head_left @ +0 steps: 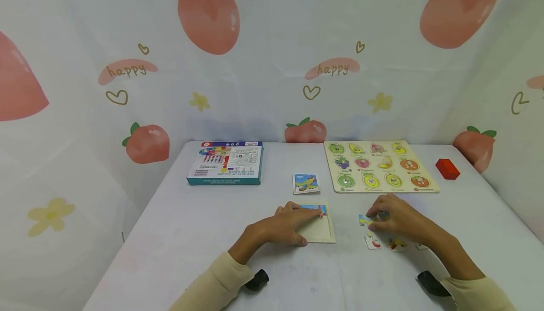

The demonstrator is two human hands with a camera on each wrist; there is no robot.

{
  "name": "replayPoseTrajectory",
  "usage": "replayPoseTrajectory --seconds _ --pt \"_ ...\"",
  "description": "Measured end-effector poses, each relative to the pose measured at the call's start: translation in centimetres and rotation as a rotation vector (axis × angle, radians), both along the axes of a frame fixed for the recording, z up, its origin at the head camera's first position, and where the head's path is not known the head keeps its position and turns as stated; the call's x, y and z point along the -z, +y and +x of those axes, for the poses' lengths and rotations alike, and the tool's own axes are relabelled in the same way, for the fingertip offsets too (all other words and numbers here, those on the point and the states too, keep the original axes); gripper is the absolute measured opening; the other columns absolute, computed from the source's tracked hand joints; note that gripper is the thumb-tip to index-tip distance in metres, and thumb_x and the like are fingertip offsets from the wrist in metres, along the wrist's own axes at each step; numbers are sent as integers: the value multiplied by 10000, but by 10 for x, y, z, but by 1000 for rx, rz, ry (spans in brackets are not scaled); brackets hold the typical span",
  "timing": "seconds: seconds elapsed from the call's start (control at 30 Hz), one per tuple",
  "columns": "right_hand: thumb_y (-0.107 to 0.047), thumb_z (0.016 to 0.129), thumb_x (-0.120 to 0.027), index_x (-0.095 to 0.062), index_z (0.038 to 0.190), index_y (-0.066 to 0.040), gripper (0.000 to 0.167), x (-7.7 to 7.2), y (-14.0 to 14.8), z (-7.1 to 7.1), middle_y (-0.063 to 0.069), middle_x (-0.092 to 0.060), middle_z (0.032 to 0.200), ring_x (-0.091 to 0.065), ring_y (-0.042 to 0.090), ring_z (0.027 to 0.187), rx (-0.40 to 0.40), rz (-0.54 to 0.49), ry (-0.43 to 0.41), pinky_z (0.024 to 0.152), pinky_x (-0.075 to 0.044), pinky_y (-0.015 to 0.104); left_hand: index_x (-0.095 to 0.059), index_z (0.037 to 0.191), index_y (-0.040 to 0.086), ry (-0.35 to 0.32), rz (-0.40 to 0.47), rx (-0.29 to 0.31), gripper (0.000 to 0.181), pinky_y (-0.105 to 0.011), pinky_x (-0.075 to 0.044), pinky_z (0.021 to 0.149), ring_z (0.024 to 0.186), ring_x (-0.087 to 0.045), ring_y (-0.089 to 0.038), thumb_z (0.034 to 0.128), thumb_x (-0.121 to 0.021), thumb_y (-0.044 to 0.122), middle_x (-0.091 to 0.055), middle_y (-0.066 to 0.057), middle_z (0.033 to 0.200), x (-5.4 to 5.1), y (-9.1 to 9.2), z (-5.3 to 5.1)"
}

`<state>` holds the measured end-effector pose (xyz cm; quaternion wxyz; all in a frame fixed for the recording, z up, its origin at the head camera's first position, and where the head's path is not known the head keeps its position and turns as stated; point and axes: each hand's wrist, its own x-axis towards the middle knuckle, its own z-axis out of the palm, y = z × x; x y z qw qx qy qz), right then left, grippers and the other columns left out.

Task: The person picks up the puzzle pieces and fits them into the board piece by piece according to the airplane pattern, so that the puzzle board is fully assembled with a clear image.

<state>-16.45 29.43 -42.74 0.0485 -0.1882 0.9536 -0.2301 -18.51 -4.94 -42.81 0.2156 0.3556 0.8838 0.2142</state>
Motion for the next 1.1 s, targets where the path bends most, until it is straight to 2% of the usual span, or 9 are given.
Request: replayPoseTrajectory --seconds 0.2,0.37,0.6,0.73,0.93,1.1 --pt "-362 833 -901 -827 1020 -197 260 0 -1 -1 -119 -687 1026 -596 162 1035 -1 5 -10 916 -528 423 -392 1656 280 12 23 -2 847 -392 -345 1116 1489 -354 -197 928 -822 236 -418 140 1666 2 -3 -2" --pt "-359 833 -902 -828 1018 -191 260 1 0 -2 -115 -689 1020 -597 160 1026 0 18 -17 907 -535 410 -439 1629 229 12 56 -3 817 -418 -353 1194 1494 -391 -167 917 -840 248 -449 102 1647 0 -10 -3" --pt "-375 837 -894 -827 1023 -194 269 0 -1 -3 -112 -691 1031 -599 160 1026 -7 38 -4 902 -546 406 -498 1592 185 -25 87 -78 774 -409 -395 1206 1445 -436 -192 912 -859 268 -482 -26 1574 -6 -28 0" --pt "-389 835 -896 -822 1025 -193 282 -2 -1 -2 -101 -688 1039 -598 165 1028 -4 41 -12 902 -549 412 -517 1581 179 1 75 -103 769 -468 -389 1197 1429 -430 -218 905 -863 306 -482 -25 1575 -6 -36 1" --pt "-391 850 -884 -817 1017 -205 259 -3 -5 -3 -90 -685 1045 -601 180 1043 17 29 -29 924 -546 460 -521 1578 156 39 55 -101 775 -494 -374 1171 1415 -410 -260 900 -861 313 -474 -22 1582 0 -39 1" --pt "-378 868 -873 -810 1008 -217 222 -3 -11 -4 -115 -678 1020 -605 148 1023 -2 15 24 927 -550 451 -534 1568 151 46 46 -121 758 -483 -374 1171 1413 -405 -239 900 -858 306 -470 -2 1575 2 -40 1"
